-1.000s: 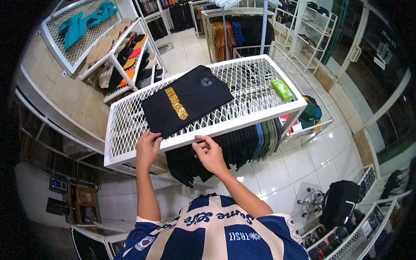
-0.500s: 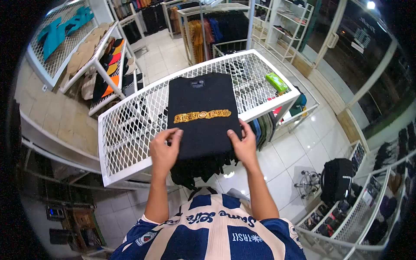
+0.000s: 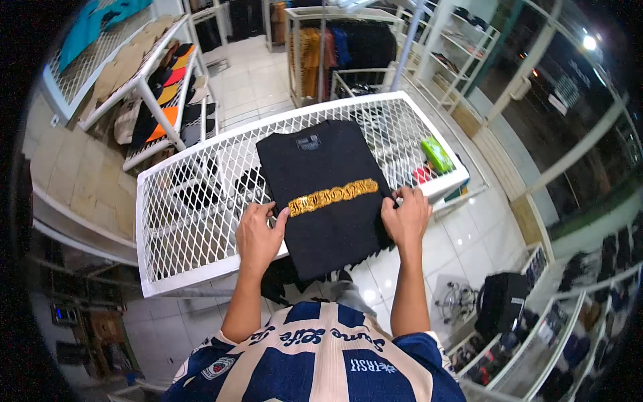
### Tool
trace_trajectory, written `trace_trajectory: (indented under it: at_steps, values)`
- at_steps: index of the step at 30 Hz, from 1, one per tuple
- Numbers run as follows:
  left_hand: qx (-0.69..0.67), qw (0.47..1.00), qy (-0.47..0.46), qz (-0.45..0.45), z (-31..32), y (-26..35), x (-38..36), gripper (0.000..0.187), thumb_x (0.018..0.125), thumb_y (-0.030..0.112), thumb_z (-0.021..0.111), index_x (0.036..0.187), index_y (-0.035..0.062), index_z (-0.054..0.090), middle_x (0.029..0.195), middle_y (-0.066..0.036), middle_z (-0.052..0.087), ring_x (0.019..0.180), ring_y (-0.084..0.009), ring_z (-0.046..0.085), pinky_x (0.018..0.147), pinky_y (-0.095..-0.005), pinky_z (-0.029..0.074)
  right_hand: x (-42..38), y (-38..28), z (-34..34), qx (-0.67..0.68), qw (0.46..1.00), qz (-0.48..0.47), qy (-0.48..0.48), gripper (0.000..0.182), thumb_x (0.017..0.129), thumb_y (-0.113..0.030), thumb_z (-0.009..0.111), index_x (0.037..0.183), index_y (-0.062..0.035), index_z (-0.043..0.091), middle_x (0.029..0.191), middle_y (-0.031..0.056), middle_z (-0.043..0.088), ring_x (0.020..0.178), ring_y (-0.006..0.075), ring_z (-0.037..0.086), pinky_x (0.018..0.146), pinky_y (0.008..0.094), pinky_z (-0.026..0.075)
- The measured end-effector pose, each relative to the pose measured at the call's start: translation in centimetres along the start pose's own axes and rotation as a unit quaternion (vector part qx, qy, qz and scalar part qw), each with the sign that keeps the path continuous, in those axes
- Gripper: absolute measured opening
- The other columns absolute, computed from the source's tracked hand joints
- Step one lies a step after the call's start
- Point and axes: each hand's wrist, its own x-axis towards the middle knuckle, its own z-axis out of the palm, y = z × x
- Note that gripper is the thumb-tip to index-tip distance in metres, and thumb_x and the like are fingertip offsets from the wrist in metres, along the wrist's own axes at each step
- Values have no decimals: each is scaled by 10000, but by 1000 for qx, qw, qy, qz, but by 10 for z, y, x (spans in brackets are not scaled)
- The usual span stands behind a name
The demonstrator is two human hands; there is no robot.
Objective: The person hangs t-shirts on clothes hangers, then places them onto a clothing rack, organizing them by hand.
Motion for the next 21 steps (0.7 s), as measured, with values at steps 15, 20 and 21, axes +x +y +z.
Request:
trace_trajectory:
  at_steps: [15,20,21]
  values:
    - [-406,864,30,-297,38,21,55,690,909,161,784,1440,-96,426,986,-129,713,903,-170,692,788,-271,557,110,30,72,513,769,36,-380,388,870,-110,753,1214,15,626,1085,63,714,974,122,639,839,280,508]
    - [-514,794,-83,-314,37,30,86,560,943,139,735,1401,-68,488,1142,-151,710,996,-192,707,880,-303,575,129,-8,70,541,719,96,-425,401,887,-97,708,1210,79,548,1121,140,693,989,182,671,897,294,528]
    - [-506,793,-110,-321,39,29,87,565,946,128,727,1410,-70,472,1193,-162,690,1033,-197,699,893,-311,577,133,-12,72,525,705,132,-458,403,884,-97,707,1211,78,549,1130,157,691,979,195,679,902,305,535]
